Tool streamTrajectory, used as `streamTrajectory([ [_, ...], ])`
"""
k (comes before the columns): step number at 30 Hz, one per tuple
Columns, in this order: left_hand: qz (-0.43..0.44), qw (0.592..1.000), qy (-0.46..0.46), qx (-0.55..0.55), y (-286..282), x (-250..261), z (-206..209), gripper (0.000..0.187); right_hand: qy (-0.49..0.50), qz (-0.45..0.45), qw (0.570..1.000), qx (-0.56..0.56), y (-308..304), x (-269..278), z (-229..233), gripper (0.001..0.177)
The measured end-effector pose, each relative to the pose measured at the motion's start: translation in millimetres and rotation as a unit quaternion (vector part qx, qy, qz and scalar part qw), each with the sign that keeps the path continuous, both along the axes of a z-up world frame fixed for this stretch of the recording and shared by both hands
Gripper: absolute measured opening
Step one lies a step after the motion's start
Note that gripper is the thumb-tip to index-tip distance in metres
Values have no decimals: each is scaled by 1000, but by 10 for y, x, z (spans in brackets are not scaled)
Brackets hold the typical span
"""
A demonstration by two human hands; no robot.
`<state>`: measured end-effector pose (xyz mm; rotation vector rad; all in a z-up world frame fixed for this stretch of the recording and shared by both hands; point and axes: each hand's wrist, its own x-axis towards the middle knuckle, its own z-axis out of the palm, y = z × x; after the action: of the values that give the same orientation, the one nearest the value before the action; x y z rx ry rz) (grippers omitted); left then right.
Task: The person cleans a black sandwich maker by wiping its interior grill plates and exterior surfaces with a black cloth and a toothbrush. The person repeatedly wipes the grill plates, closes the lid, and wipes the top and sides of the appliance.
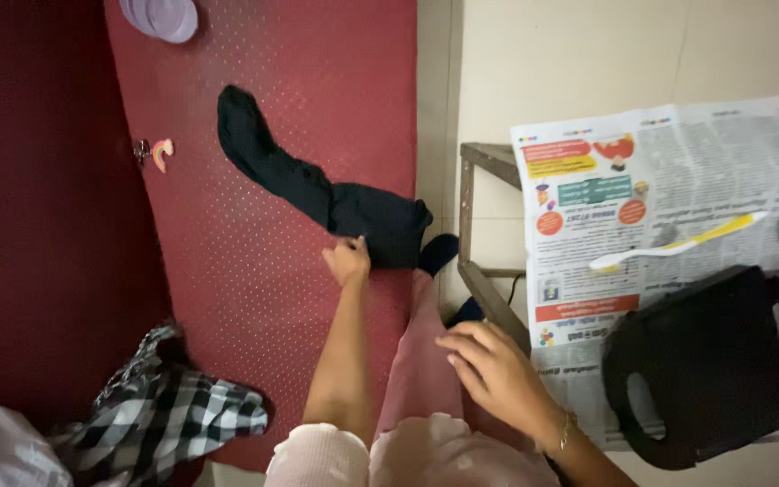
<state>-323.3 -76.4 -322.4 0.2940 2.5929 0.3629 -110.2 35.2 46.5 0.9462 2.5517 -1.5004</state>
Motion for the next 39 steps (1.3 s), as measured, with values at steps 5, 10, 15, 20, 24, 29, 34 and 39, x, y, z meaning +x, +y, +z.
streamTrajectory([
  [5,160,897,-232,340,-108,184,293,21,15,-39,999,-5,16,-24,-202,27],
  [10,234,690,-469,499,-91,382,1678,30,-29,-55,998,25,52,-106,-13,64],
  [15,12,694,-584,420,-155,422,3201,43,135,-9,984,119,-74,50,344,95],
  [20,-377,607,-608,345,-282,664,4460,13,201,45,971,123,-510,776,738,80],
  [24,-465,599,-517,397,-227,1124,4884,13,146,-55,985,-78,-983,1716,932,68],
  [29,-247,718,-501,415,143,1961,4415,18,112,-308,943,-66,-1009,2771,1149,60],
  [34,-269,870,-336,242,648,2851,3451,59,79,-384,899,195,-453,2791,1024,20],
  [39,-229,819,-380,364,778,3170,2851,66,14,-311,884,349,111,2327,690,28],
])
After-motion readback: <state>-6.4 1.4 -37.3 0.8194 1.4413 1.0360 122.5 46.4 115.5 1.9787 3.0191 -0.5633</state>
